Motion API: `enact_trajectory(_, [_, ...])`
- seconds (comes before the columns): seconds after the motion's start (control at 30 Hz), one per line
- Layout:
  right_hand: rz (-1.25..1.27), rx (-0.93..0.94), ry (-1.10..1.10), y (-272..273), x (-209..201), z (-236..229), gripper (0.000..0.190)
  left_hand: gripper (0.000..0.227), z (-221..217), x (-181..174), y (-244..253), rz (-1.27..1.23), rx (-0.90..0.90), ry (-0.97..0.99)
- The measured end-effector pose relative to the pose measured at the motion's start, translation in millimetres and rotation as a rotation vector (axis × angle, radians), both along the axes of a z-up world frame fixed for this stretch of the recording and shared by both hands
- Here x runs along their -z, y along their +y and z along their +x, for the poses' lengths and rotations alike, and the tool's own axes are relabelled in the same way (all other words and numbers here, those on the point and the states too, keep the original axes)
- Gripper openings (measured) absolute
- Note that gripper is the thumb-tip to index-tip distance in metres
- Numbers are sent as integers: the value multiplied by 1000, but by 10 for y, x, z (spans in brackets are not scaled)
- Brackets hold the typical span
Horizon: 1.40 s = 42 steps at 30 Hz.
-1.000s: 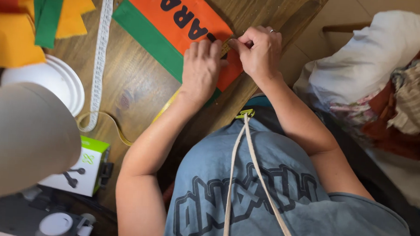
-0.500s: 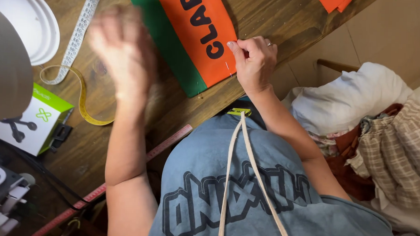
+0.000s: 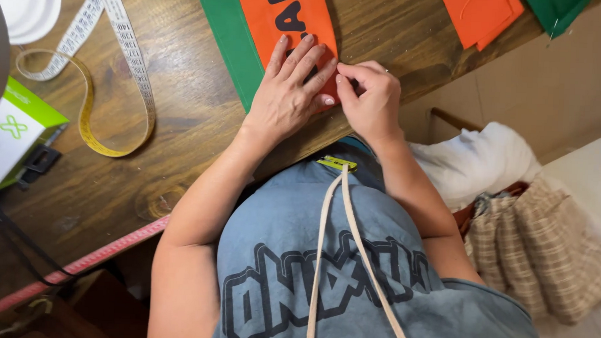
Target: Measuring and pinning fabric pieces to ensure correct alignment for assembly
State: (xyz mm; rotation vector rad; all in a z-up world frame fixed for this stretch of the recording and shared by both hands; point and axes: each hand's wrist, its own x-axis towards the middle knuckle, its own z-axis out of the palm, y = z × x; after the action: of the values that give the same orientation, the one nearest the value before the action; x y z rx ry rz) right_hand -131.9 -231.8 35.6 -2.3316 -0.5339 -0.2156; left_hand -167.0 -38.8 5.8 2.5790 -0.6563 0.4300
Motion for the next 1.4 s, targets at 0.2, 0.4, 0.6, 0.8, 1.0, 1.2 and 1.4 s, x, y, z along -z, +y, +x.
enact_trajectory(0.2, [76, -129, 344, -34, -25, 481, 12, 53, 0, 41, -6, 7, 0, 0])
enact_trajectory(0.4, [66, 1, 163, 86, -36, 101, 19, 28, 64, -138, 48, 4, -18, -30])
enact_trajectory(0.6, [-26, 177, 47, 141, 60, -145, 10, 32, 302, -174, 210, 145, 101, -88])
enact_trajectory(0.8, [-63, 380, 40, 307, 252, -200, 11, 27, 1176, -269, 479, -118, 527, 180])
enact_trajectory(1.0, [-23, 510, 99, 390, 455, -233, 15, 30, 1900, -135, 443, 30, 816, 551])
enact_trajectory(1.2, [9, 560, 105, 428, 484, -313, 11, 19, 2139, -128, 357, 58, 943, 605])
enact_trajectory(1.4, [56, 557, 121, 479, 386, -362, 10, 12, 2150, -130, 354, 119, 899, 655])
